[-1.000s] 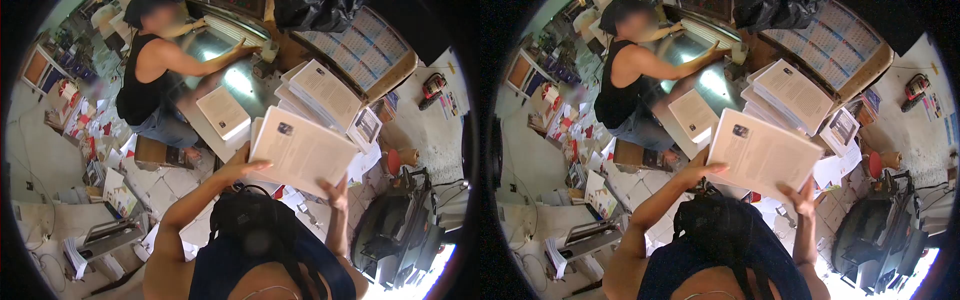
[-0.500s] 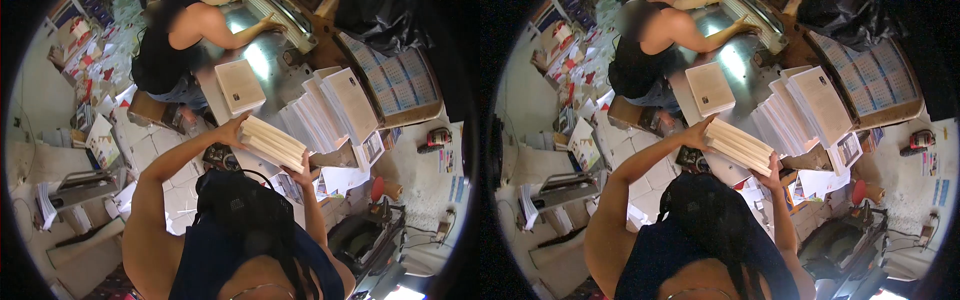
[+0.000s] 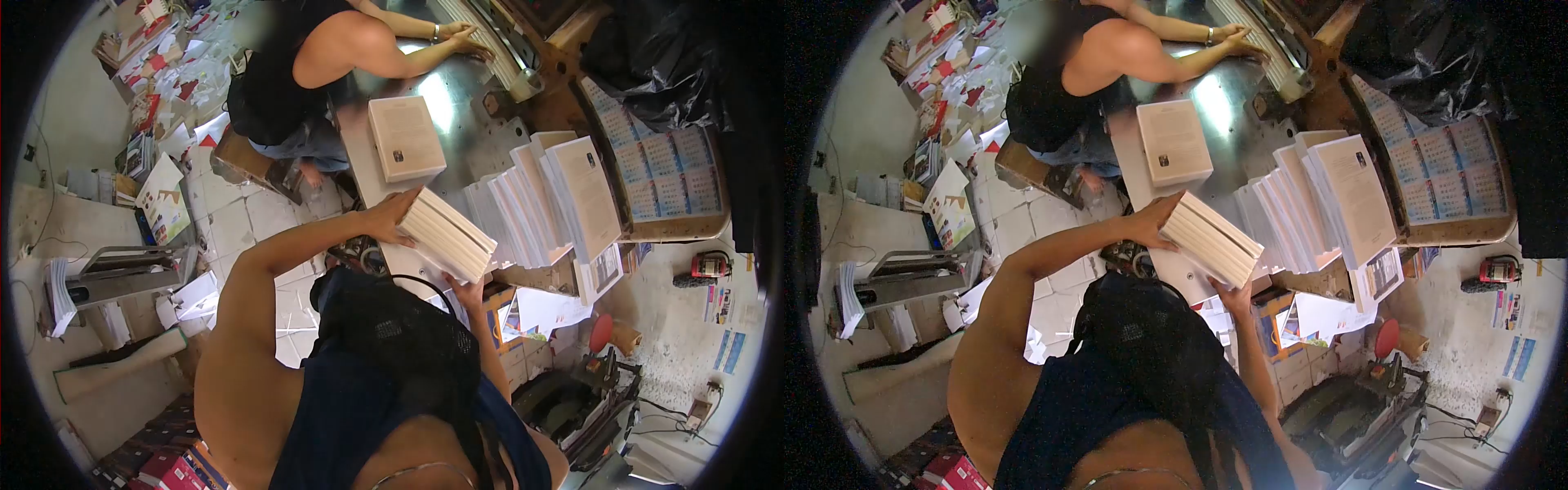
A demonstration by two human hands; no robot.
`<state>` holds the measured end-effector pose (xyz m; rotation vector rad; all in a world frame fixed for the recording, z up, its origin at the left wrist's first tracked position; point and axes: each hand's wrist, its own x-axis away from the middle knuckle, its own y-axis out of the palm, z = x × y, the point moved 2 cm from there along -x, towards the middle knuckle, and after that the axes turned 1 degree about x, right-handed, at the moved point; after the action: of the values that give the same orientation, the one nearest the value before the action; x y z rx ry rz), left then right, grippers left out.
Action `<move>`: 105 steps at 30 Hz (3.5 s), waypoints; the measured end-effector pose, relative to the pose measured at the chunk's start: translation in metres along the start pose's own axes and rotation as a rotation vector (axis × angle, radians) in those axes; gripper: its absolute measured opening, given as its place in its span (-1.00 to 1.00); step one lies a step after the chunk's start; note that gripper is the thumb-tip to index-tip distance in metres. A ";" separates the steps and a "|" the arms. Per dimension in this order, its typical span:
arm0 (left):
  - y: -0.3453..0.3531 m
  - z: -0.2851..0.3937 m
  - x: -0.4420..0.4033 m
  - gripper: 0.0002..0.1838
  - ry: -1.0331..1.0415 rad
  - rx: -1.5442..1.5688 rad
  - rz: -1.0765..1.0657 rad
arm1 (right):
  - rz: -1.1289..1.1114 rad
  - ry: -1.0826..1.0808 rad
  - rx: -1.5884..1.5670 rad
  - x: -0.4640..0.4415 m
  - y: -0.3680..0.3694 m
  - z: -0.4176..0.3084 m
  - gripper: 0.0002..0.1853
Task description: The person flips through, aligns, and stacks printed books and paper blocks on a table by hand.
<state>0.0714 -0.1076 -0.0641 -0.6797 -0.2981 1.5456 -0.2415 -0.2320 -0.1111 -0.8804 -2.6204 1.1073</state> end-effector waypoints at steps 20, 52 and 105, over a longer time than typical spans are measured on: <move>-0.090 0.046 -0.041 -0.21 -0.233 0.300 -0.148 | 0.172 0.339 -0.848 -0.001 -0.052 -0.093 -0.10; -0.105 -0.190 0.039 -0.04 -0.614 0.919 0.585 | 0.365 0.641 -1.156 -0.201 0.006 -0.145 -0.25; -0.196 -0.074 -0.047 -0.26 -0.323 1.230 0.406 | 0.405 0.361 0.125 -0.191 0.040 -0.204 -0.15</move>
<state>0.2723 -0.1477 0.0007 0.5119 0.5805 1.8528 0.0057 -0.1971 0.0210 -1.4698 -2.1123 1.0582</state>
